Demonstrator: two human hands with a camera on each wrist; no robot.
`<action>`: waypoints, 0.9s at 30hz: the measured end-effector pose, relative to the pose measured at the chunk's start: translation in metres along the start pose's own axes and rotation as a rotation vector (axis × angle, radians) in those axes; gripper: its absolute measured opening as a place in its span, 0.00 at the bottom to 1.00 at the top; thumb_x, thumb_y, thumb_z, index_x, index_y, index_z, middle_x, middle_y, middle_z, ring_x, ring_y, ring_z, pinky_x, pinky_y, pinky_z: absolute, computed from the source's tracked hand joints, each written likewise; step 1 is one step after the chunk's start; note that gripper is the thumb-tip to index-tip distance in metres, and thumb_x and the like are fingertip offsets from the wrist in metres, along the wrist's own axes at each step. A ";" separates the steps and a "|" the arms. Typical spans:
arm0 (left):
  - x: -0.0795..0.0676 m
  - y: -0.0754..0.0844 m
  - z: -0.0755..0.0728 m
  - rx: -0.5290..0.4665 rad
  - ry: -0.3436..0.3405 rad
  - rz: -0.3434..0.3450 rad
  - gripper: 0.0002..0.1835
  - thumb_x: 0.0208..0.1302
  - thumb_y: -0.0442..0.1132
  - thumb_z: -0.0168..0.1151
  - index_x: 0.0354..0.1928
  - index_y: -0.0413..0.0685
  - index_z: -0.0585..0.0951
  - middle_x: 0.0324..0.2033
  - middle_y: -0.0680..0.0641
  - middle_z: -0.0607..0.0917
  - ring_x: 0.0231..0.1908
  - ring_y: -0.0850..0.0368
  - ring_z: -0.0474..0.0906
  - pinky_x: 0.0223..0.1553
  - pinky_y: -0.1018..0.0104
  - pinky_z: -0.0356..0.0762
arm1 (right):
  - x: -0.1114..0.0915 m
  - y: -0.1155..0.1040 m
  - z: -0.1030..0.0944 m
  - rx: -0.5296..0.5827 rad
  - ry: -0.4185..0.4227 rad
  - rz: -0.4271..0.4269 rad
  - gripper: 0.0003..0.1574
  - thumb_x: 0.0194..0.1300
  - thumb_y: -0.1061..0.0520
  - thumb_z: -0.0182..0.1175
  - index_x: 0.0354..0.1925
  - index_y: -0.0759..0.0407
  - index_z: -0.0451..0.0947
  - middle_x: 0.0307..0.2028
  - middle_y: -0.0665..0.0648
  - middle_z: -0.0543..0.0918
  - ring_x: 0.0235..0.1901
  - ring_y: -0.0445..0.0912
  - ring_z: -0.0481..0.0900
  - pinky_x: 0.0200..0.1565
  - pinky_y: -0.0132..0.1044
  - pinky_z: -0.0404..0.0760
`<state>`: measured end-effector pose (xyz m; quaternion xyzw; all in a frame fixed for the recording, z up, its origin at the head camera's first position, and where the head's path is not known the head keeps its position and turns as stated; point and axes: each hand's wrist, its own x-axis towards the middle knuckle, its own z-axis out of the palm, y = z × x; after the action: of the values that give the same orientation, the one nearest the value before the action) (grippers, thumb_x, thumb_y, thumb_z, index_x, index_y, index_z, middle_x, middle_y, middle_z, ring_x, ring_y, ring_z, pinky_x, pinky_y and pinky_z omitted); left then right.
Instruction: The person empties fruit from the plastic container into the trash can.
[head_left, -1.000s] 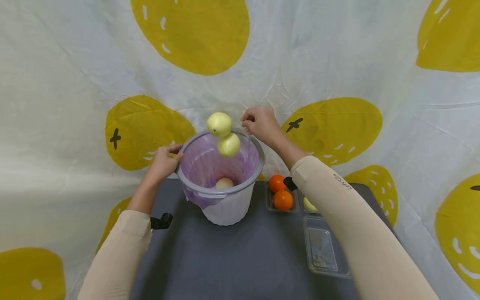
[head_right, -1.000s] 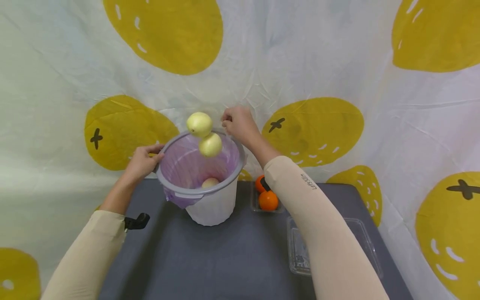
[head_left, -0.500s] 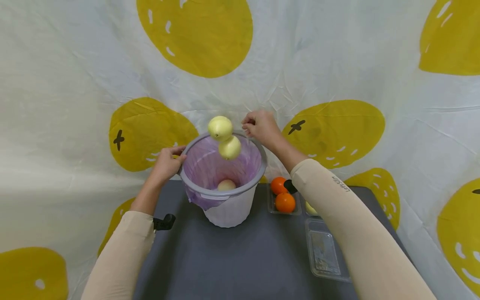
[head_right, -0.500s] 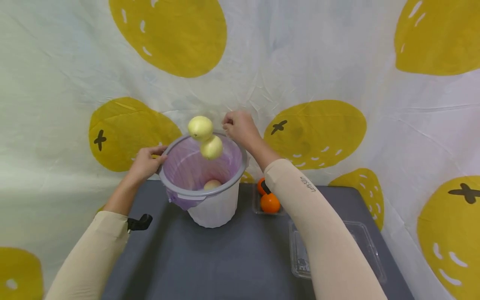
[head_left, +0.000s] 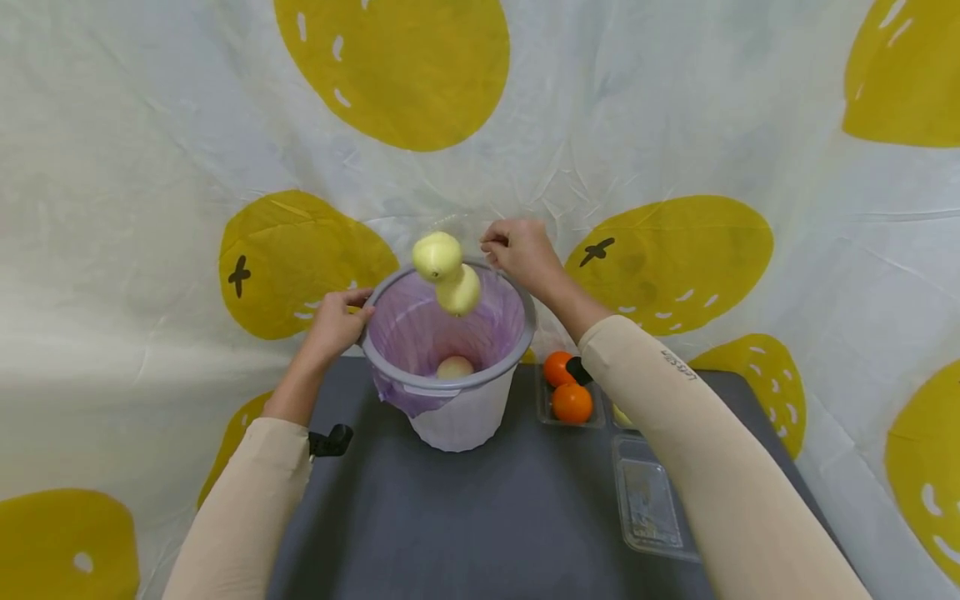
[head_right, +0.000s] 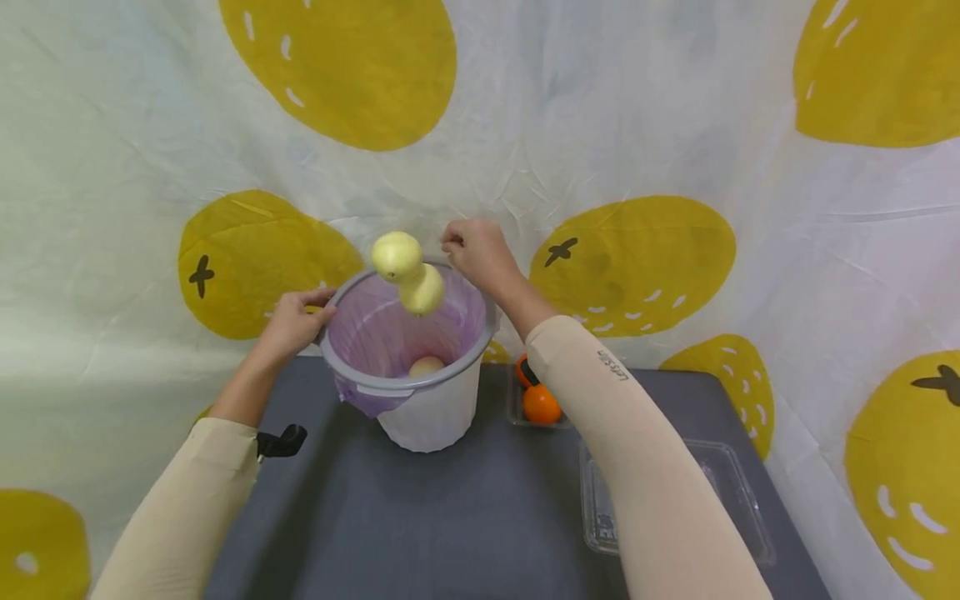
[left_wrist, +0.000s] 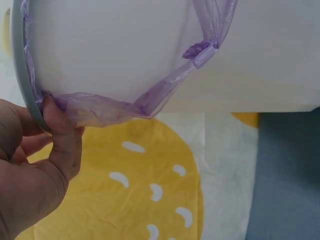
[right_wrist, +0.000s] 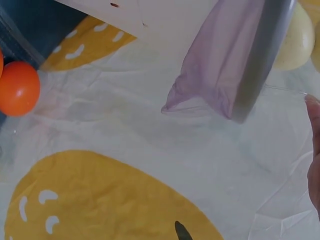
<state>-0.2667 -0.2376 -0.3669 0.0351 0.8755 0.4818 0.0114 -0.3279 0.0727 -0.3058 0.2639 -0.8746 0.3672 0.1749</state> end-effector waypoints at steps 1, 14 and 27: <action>0.000 0.000 0.000 0.005 0.004 0.005 0.25 0.80 0.36 0.53 0.75 0.39 0.69 0.60 0.32 0.78 0.18 0.61 0.77 0.27 0.70 0.81 | 0.000 0.000 0.000 -0.001 0.007 -0.009 0.07 0.70 0.65 0.65 0.41 0.70 0.88 0.36 0.64 0.91 0.31 0.51 0.89 0.37 0.41 0.88; -0.002 -0.002 -0.001 0.006 0.024 0.014 0.25 0.80 0.36 0.52 0.74 0.38 0.70 0.59 0.32 0.78 0.18 0.62 0.77 0.27 0.69 0.81 | 0.009 -0.006 -0.004 -0.002 0.079 0.040 0.06 0.69 0.65 0.66 0.39 0.68 0.88 0.35 0.63 0.90 0.31 0.51 0.90 0.37 0.36 0.89; 0.001 0.003 0.007 0.006 0.006 0.034 0.25 0.78 0.35 0.54 0.73 0.37 0.71 0.58 0.30 0.79 0.14 0.63 0.72 0.25 0.71 0.79 | 0.010 -0.006 -0.009 -0.147 0.020 -0.032 0.06 0.69 0.64 0.65 0.36 0.64 0.89 0.32 0.59 0.90 0.31 0.49 0.88 0.38 0.41 0.86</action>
<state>-0.2669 -0.2301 -0.3684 0.0487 0.8763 0.4793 0.0006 -0.3311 0.0723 -0.2921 0.2608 -0.8930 0.3019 0.2085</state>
